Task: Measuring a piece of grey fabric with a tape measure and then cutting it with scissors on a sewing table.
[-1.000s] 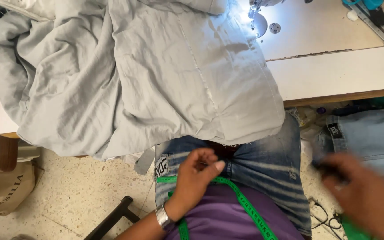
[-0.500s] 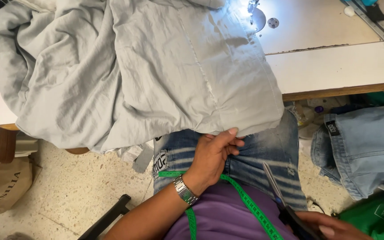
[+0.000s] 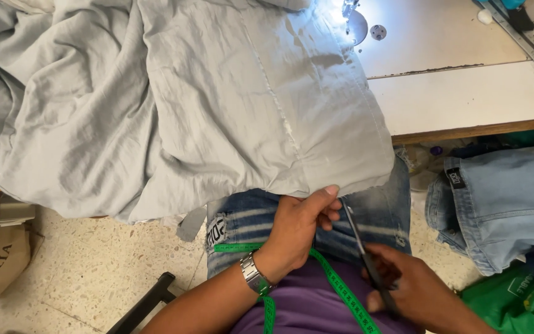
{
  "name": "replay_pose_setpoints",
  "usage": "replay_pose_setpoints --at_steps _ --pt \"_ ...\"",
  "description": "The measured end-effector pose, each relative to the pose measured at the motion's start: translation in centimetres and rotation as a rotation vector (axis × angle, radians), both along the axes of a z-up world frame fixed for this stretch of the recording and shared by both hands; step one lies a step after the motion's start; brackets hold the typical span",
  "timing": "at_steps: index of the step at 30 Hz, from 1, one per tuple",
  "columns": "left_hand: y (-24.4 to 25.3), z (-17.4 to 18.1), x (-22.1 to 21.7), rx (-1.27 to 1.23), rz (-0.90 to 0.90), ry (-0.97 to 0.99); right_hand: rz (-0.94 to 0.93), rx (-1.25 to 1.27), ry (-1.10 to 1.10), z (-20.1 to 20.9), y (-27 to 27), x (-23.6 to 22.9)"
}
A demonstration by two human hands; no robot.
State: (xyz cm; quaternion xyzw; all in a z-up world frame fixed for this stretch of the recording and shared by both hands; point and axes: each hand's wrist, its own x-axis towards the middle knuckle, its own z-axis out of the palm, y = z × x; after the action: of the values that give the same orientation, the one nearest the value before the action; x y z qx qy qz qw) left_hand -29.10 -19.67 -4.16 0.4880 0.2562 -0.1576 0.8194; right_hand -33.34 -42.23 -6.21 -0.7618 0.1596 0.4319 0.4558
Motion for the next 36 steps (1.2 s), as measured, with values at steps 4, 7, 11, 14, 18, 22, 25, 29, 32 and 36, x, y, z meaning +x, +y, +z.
replay_pose_setpoints --at_steps 4,7,11,14,18,22,25,29,32,36 --pt "0.2 -0.5 -0.2 -0.004 0.027 -0.002 -0.112 0.070 -0.033 0.3 2.1 0.5" --pt "0.2 -0.5 -0.2 -0.014 0.030 0.024 -0.091 0.071 -0.119 0.5 3.3 0.7" --pt "0.3 -0.2 -0.3 -0.018 0.015 0.003 -0.170 0.131 -0.149 1.0 4.0 0.6" --pt "0.3 -0.3 -0.2 -0.025 0.008 -0.023 -0.168 0.123 -0.202 -0.1 3.3 -0.1" --pt "0.2 -0.2 0.2 -0.011 0.047 0.014 -0.146 0.054 -0.227 -0.2 2.9 -0.3" --pt "0.1 -0.5 0.0 -0.037 0.042 0.010 -0.149 0.060 -0.230 -0.2 2.8 -0.1" --pt "0.1 -0.4 -0.1 -0.032 0.022 -0.023 -0.179 0.077 -0.167 0.6 3.1 0.5" --pt "0.1 -0.7 -0.2 -0.047 0.022 -0.001 -0.122 0.066 -0.234 -0.2 2.3 -0.1" --pt "0.3 -1.1 -0.3 -0.076 0.041 0.024 -0.089 0.044 -0.300 -2.2 1.1 -1.3" --pt "0.1 -1.0 0.0 -0.096 0.063 0.005 -0.154 0.017 -0.205 -1.9 1.1 -1.2"
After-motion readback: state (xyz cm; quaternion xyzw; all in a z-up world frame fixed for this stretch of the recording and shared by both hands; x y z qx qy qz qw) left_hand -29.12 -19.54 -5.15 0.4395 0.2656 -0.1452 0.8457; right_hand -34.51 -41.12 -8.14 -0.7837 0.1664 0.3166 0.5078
